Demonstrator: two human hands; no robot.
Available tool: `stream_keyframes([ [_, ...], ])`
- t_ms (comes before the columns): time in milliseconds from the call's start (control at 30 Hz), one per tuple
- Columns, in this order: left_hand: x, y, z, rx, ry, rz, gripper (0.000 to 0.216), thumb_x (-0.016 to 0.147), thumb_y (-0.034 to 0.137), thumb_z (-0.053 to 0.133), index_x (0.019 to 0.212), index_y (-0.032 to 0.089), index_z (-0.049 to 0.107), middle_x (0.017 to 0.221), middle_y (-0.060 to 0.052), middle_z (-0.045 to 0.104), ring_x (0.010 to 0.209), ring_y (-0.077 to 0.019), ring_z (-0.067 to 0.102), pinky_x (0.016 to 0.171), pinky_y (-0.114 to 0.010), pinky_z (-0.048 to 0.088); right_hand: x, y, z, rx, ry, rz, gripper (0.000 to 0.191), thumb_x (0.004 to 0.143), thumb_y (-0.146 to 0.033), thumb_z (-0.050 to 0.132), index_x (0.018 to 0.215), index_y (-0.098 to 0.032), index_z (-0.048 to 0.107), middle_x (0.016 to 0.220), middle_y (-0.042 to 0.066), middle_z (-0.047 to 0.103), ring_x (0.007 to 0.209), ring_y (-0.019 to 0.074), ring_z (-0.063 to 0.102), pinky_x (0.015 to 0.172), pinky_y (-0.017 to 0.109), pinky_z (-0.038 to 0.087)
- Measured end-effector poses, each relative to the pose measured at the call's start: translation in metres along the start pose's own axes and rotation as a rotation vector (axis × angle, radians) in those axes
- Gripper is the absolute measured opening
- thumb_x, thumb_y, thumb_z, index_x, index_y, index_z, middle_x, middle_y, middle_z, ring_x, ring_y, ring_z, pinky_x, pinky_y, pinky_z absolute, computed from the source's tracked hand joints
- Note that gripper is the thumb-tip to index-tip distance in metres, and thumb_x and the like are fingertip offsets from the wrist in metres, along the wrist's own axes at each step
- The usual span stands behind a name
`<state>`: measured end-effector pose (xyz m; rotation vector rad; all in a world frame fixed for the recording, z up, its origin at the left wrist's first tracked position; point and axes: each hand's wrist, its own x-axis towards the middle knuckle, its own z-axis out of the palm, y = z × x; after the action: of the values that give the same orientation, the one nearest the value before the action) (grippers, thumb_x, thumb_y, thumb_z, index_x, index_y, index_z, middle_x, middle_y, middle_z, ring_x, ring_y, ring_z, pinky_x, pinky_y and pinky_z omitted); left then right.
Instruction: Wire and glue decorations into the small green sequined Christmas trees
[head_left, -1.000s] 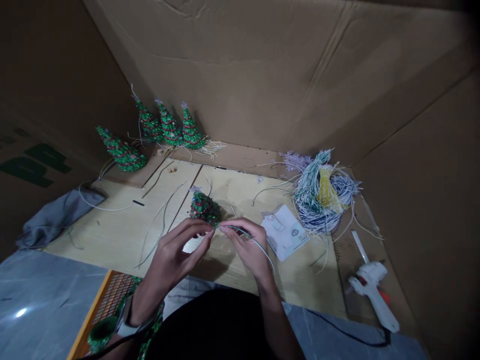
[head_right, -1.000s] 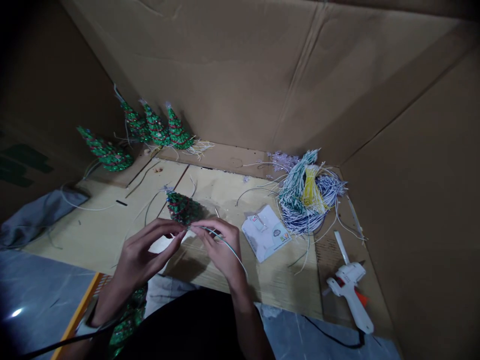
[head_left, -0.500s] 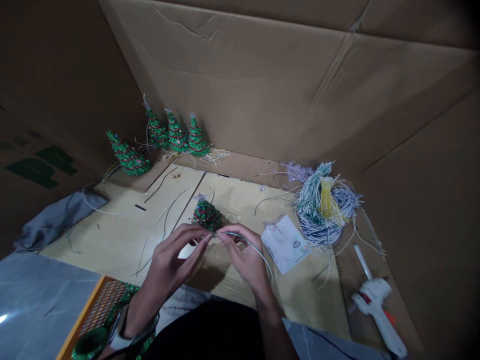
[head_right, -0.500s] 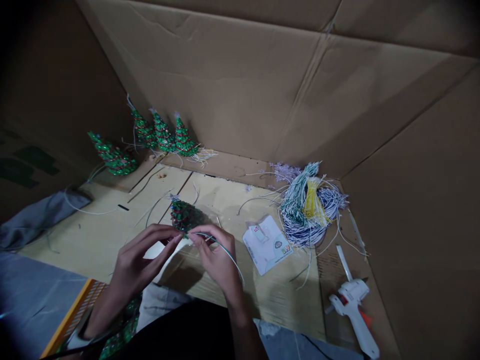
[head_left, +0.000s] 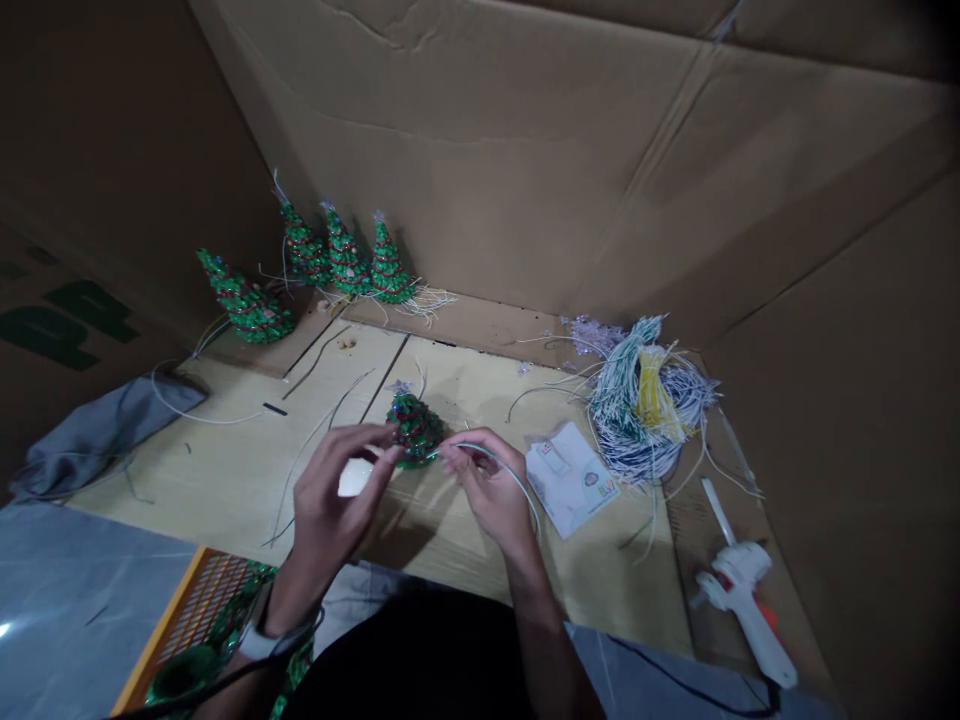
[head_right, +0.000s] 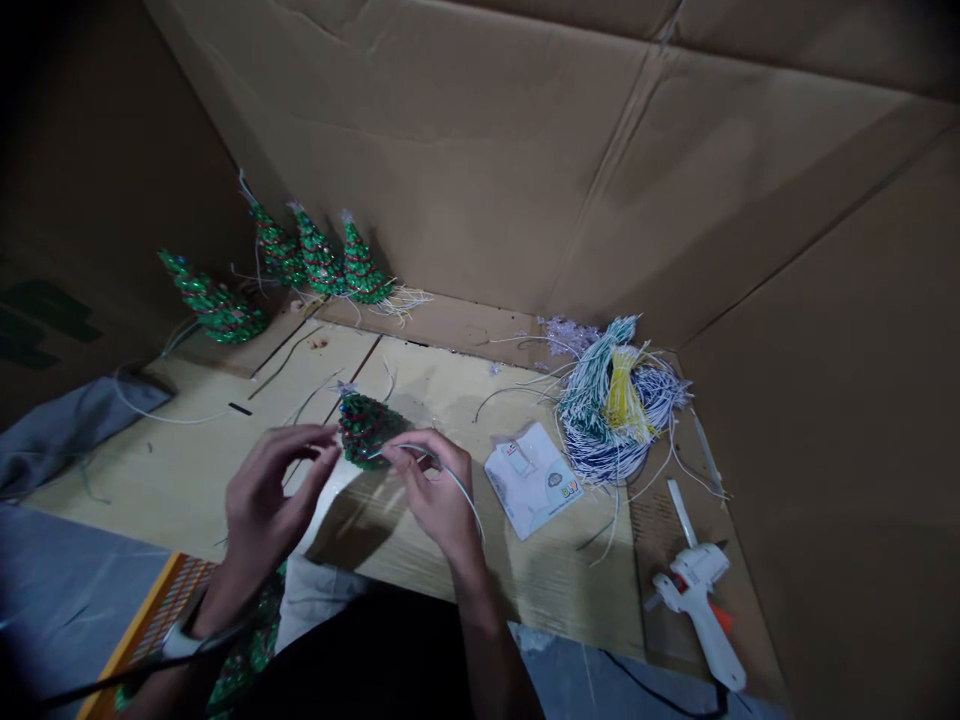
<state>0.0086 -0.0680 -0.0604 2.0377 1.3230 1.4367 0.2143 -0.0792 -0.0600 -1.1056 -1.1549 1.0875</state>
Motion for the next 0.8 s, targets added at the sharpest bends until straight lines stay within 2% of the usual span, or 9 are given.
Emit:
stream_keyframes([
  [67, 0.010, -0.014, 0.008, -0.024, 0.034, -0.075, 0.042, 0.111, 0.038, 0.064, 0.151, 0.026, 0.063, 0.146, -0.013, 0.068, 0.130, -0.0261, 0.068, 0.106, -0.044, 0.058, 0.007, -0.003, 0.001, 0.025, 0.004, -0.018, 0.019, 0.101, -0.043, 0.077, 0.101, -0.024, 0.078, 0.087, 0.001, 0.080, 0.071, 0.0155, 0.076, 0.065, 0.025, 0.056],
  [133, 0.019, -0.027, 0.019, -0.090, -0.093, -0.131, 0.049, 0.117, 0.049, 0.046, 0.157, 0.023, 0.059, 0.159, -0.016, 0.061, 0.148, -0.0291, 0.058, 0.122, -0.050, 0.048, 0.014, -0.006, 0.003, 0.029, 0.003, -0.037, 0.019, 0.102, -0.044, 0.074, 0.103, -0.024, 0.075, 0.088, 0.001, 0.080, 0.071, 0.0153, 0.076, 0.065, 0.025, 0.056],
  [167, 0.022, -0.033, 0.025, -0.134, -0.167, -0.172, 0.053, 0.117, 0.053, 0.041, 0.156, 0.022, 0.059, 0.159, -0.016, 0.061, 0.149, -0.0293, 0.056, 0.124, -0.050, 0.046, 0.017, -0.009, 0.003, 0.021, 0.001, -0.043, 0.020, 0.103, -0.044, 0.073, 0.104, -0.025, 0.075, 0.090, 0.001, 0.080, 0.072, 0.0155, 0.076, 0.066, 0.026, 0.057],
  [233, 0.026, -0.040, 0.039, -0.221, -0.204, -0.229, 0.056, 0.116, 0.059, 0.041, 0.147, 0.019, 0.065, 0.146, -0.016, 0.069, 0.137, -0.0286, 0.064, 0.117, -0.045, 0.050, 0.021, -0.014, 0.004, 0.000, -0.003, -0.056, 0.021, 0.104, -0.046, 0.072, 0.105, -0.025, 0.074, 0.091, 0.001, 0.080, 0.073, 0.0160, 0.077, 0.067, 0.026, 0.058],
  [367, 0.025, -0.042, 0.062, -0.324, -0.082, -0.264, 0.057, 0.114, 0.067, 0.040, 0.123, 0.018, 0.068, 0.118, -0.012, 0.074, 0.109, -0.0251, 0.071, 0.099, -0.039, 0.057, 0.019, -0.031, 0.002, -0.052, 0.022, -0.113, 0.017, 0.104, -0.042, 0.073, 0.104, -0.025, 0.075, 0.091, 0.000, 0.079, 0.075, 0.0160, 0.077, 0.070, 0.026, 0.058],
  [433, 0.026, -0.035, 0.066, -0.382, -0.052, -0.289, 0.059, 0.116, 0.066, 0.031, 0.119, 0.018, 0.066, 0.113, -0.012, 0.075, 0.102, -0.0245, 0.074, 0.092, -0.039, 0.060, 0.013, -0.043, -0.002, -0.095, 0.049, -0.152, 0.013, 0.105, -0.038, 0.073, 0.103, -0.026, 0.076, 0.092, 0.000, 0.079, 0.078, 0.0165, 0.077, 0.072, 0.027, 0.059],
  [533, 0.032, -0.014, 0.060, -0.534, -0.055, -0.360, 0.060, 0.117, 0.062, 0.022, 0.116, 0.019, 0.064, 0.107, -0.012, 0.079, 0.093, -0.0246, 0.077, 0.083, -0.040, 0.064, 0.002, -0.060, -0.007, -0.120, 0.074, -0.211, 0.008, 0.105, -0.034, 0.073, 0.103, -0.027, 0.077, 0.093, 0.000, 0.078, 0.079, 0.0172, 0.077, 0.074, 0.030, 0.060],
  [667, 0.041, 0.022, 0.042, -0.848, -0.126, -0.494, 0.057, 0.115, 0.065, 0.031, 0.115, 0.020, 0.066, 0.106, -0.012, 0.081, 0.096, -0.0271, 0.079, 0.086, -0.044, 0.065, -0.006, -0.072, -0.010, -0.105, 0.088, -0.255, 0.006, 0.106, -0.033, 0.073, 0.104, -0.029, 0.077, 0.094, 0.000, 0.076, 0.076, 0.0169, 0.075, 0.071, 0.031, 0.060],
  [800, 0.043, 0.045, 0.028, -0.800, -0.171, -0.514, 0.062, 0.114, 0.067, 0.031, 0.117, 0.019, 0.071, 0.104, -0.012, 0.081, 0.102, -0.0289, 0.079, 0.089, -0.046, 0.066, -0.004, -0.076, -0.008, -0.147, 0.108, -0.275, 0.007, 0.105, -0.036, 0.074, 0.103, -0.030, 0.077, 0.091, 0.001, 0.076, 0.080, 0.0197, 0.075, 0.072, 0.034, 0.061],
])
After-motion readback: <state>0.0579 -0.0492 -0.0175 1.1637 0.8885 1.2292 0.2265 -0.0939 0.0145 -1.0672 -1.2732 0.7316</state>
